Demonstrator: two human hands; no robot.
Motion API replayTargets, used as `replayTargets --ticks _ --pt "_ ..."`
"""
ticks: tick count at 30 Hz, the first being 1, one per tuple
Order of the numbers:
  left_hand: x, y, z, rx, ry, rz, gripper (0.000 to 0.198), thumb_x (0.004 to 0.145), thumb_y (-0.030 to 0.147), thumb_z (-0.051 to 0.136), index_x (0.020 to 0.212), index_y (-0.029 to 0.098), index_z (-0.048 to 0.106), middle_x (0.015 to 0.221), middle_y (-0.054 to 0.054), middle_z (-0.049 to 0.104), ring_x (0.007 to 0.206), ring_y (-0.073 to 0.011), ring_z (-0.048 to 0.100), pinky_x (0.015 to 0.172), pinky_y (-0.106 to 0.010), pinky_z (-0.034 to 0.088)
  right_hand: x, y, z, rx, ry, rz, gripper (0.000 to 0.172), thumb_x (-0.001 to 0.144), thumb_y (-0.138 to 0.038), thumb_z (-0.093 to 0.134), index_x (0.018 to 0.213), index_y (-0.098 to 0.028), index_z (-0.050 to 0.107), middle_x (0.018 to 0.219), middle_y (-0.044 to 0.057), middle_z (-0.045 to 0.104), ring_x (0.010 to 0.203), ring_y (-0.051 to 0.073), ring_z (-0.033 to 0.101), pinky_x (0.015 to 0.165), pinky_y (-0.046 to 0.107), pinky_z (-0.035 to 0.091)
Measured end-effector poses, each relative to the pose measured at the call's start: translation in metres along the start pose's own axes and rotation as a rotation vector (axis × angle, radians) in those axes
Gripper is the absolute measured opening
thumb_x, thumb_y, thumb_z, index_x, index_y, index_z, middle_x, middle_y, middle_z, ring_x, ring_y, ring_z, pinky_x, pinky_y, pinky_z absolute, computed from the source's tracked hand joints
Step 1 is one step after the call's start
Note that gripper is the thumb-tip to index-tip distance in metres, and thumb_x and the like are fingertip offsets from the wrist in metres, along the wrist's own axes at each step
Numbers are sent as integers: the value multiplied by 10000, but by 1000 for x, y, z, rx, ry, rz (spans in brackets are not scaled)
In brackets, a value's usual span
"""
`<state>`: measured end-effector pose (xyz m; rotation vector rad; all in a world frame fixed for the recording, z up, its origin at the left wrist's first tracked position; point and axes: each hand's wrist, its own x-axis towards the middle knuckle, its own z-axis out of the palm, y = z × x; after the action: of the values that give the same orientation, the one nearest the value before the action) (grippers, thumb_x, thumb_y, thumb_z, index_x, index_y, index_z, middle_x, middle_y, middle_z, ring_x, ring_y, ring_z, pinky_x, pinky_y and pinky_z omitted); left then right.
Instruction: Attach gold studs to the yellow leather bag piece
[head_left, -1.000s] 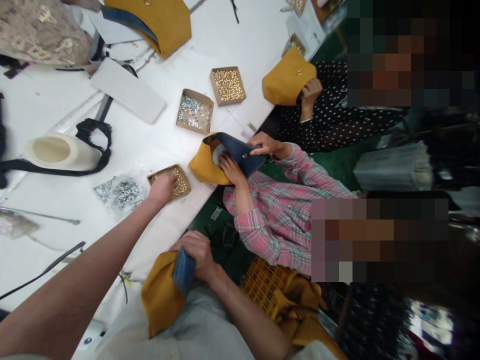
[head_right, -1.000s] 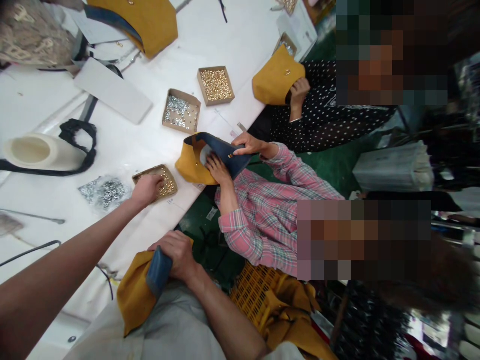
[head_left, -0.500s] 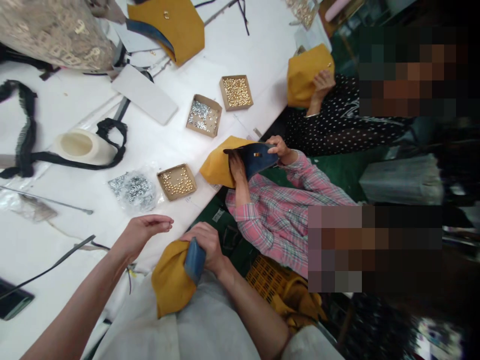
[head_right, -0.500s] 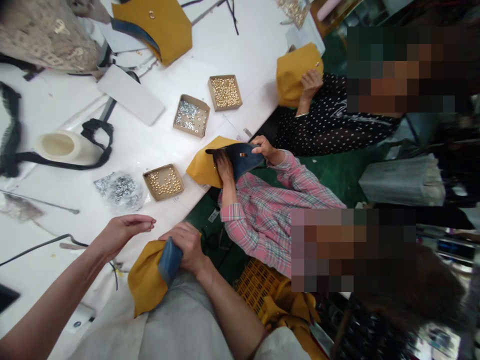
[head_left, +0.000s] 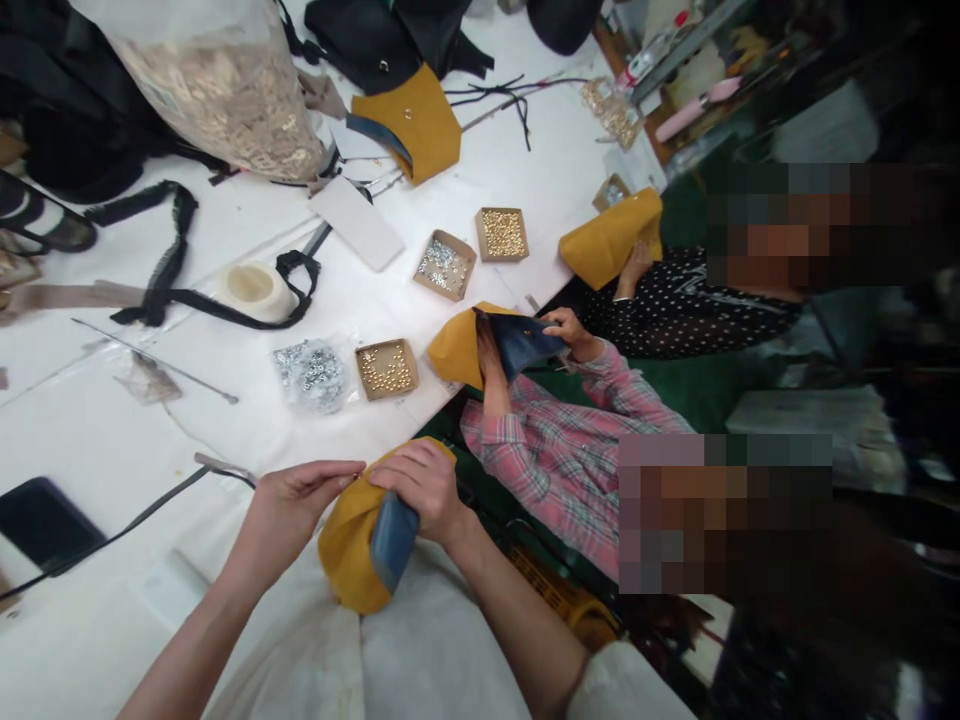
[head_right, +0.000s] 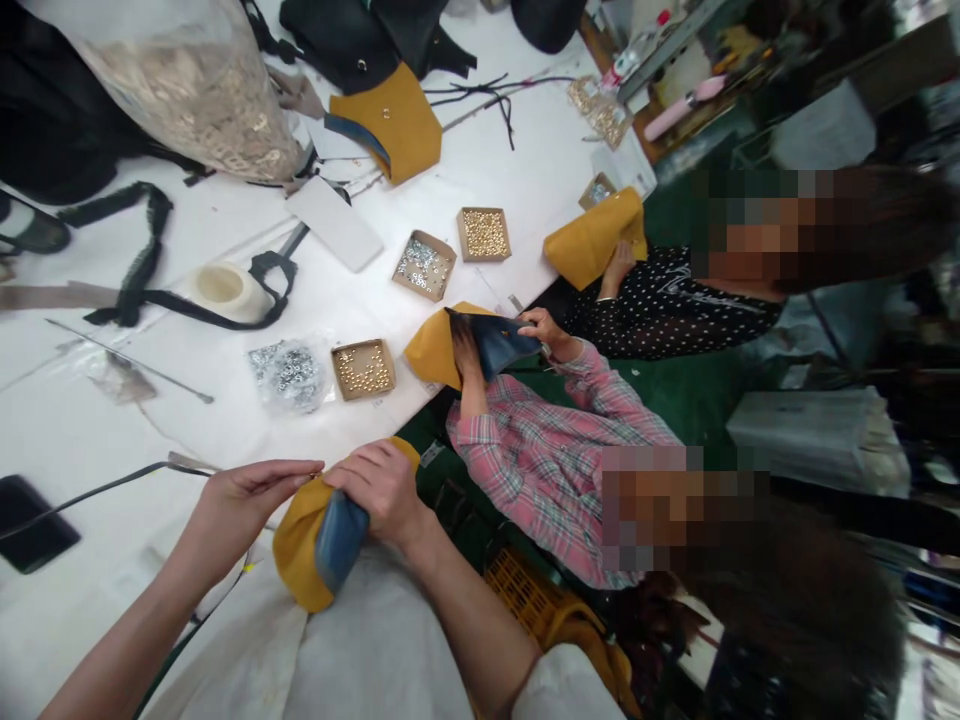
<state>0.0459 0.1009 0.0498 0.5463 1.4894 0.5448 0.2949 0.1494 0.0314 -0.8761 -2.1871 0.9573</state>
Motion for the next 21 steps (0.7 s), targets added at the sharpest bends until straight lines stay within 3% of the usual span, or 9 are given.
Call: replayTargets --ticks 5,9,13,21 --pt "-22 -2 -7 -61 65 22 327 878 558 917 1101 320 942 1179 -50 883 1103 -307 826 996 -368 692 11 -21 -1 -11 -39 -32 154 1170 -223 606 1283 -225 712 1169 56 851 1065 235 763 914 465 525" --pt "-34 14 -5 -178 114 8 389 773 583 976 997 268 933 1087 -101 880 1025 -326 820 972 -406 680 21 -35 -1 -48 -99 -91 168 1152 -206 640 1300 -215 717 1165 63 850 1076 243 762 925 477 531" --pt "-47 26 -10 -256 159 -8 484 722 607 1031 1019 239 926 1128 -136 877 1037 -331 815 966 -411 677 32 -48 1 -51 -63 -129 177 1147 -207 648 1307 -221 723 1163 51 852 1071 237 760 936 482 535" --pt "-71 13 -26 -385 154 -19 520 733 574 1079 1080 224 913 1215 -141 870 1099 -287 811 980 -326 669 38 -71 10 -4 10 -127 179 1170 -233 610 1302 -234 730 1171 47 859 1040 226 766 916 471 541"
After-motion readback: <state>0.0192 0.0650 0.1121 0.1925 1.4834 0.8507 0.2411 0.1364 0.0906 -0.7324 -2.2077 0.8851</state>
